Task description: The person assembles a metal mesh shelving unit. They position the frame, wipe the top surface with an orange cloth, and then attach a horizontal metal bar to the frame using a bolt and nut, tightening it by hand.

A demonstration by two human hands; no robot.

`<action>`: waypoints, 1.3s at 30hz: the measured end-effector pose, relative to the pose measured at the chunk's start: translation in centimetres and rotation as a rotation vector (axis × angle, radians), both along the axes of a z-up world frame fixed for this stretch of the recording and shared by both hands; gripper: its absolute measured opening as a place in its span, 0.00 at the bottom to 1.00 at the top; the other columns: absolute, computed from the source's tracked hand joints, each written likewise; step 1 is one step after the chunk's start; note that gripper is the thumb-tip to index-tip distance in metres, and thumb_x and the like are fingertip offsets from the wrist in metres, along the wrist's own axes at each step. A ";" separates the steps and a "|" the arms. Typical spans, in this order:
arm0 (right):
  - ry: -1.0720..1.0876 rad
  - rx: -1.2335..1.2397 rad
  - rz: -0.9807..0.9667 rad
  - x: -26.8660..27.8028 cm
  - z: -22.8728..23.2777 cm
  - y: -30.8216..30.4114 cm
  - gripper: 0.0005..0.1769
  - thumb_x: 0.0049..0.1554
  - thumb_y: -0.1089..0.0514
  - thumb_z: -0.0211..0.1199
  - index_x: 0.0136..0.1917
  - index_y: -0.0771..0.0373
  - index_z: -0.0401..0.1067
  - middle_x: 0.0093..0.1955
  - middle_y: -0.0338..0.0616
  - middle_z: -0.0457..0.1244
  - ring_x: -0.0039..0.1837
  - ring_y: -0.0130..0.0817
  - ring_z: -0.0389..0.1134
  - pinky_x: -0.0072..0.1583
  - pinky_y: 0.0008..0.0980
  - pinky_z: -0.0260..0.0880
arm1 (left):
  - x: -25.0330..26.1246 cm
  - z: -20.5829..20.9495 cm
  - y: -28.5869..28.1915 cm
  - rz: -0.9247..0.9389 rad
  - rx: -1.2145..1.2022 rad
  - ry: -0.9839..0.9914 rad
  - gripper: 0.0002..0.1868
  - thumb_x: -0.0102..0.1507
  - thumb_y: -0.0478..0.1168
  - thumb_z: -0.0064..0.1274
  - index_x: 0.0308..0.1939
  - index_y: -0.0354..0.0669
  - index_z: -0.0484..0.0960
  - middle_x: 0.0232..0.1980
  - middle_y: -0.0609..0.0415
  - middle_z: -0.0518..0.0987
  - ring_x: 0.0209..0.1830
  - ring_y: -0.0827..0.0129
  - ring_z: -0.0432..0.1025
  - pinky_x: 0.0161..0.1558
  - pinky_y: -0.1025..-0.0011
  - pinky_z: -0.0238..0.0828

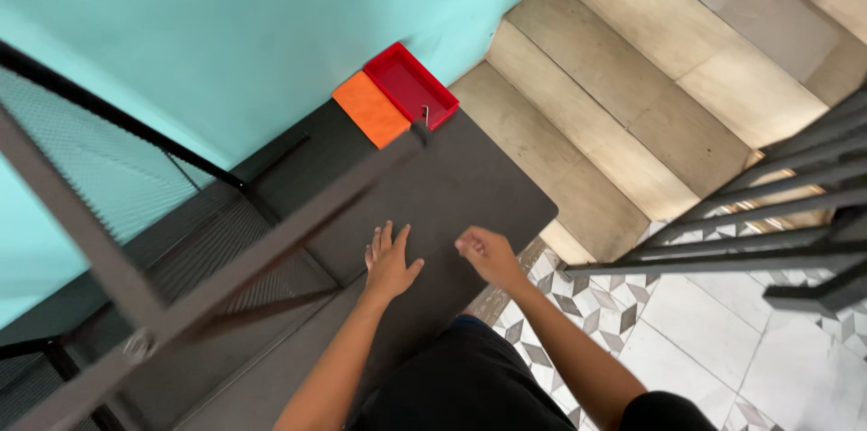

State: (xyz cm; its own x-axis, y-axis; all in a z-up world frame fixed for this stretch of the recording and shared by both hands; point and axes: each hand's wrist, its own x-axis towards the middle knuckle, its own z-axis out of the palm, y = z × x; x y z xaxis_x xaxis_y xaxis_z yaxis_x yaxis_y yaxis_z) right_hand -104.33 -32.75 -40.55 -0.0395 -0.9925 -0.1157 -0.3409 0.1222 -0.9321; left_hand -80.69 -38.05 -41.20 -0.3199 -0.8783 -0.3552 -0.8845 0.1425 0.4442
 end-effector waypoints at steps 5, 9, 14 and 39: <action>0.080 -0.182 0.095 -3.9 -1.8 -14.8 0.10 0.59 0.52 0.66 0.48 0.60 0.75 0.41 0.40 0.71 0.43 0.28 0.73 0.48 0.30 0.73 | -1.6 -1.3 -2.1 -0.079 0.197 -0.270 0.65 0.57 0.61 0.64 0.81 0.52 0.30 0.83 0.35 0.29 0.83 0.39 0.24 0.74 0.38 0.35; 0.375 -0.279 0.150 -4.8 -2.7 -26.2 0.12 0.55 0.52 0.69 0.50 0.56 0.75 0.44 0.43 0.72 0.48 0.41 0.74 0.50 0.41 0.74 | -2.4 -1.1 -2.5 -0.074 0.218 -0.334 0.68 0.55 0.64 0.64 0.81 0.55 0.28 0.84 0.36 0.24 0.84 0.38 0.19 0.74 0.39 0.33; 0.854 -0.221 0.330 -3.8 -3.9 -35.5 0.16 0.55 0.48 0.65 0.55 0.53 0.73 0.48 0.40 0.72 0.55 0.45 0.71 0.56 0.57 0.64 | -2.9 -0.5 -3.1 -0.084 0.249 -0.430 0.67 0.55 0.73 0.58 0.81 0.56 0.31 0.84 0.38 0.25 0.84 0.41 0.22 0.77 0.33 0.26; 0.521 -0.258 0.189 -5.2 -9.9 -39.3 0.02 0.55 0.56 0.67 0.43 0.51 0.75 0.41 0.33 0.72 0.47 0.36 0.73 0.56 0.47 0.61 | -3.6 -1.2 -3.4 -0.018 0.226 -0.438 0.69 0.50 0.69 0.67 0.82 0.60 0.36 0.84 0.43 0.27 0.84 0.43 0.22 0.76 0.36 0.27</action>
State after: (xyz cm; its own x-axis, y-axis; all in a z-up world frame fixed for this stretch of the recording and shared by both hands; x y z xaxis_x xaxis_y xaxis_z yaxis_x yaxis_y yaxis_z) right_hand -109.55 -72.06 -50.42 0.1536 -0.9812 0.1168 -0.7540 -0.1927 -0.6280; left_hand -84.30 -41.40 -42.40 -0.1123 -0.7596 -0.6406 -0.9933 0.1027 0.0524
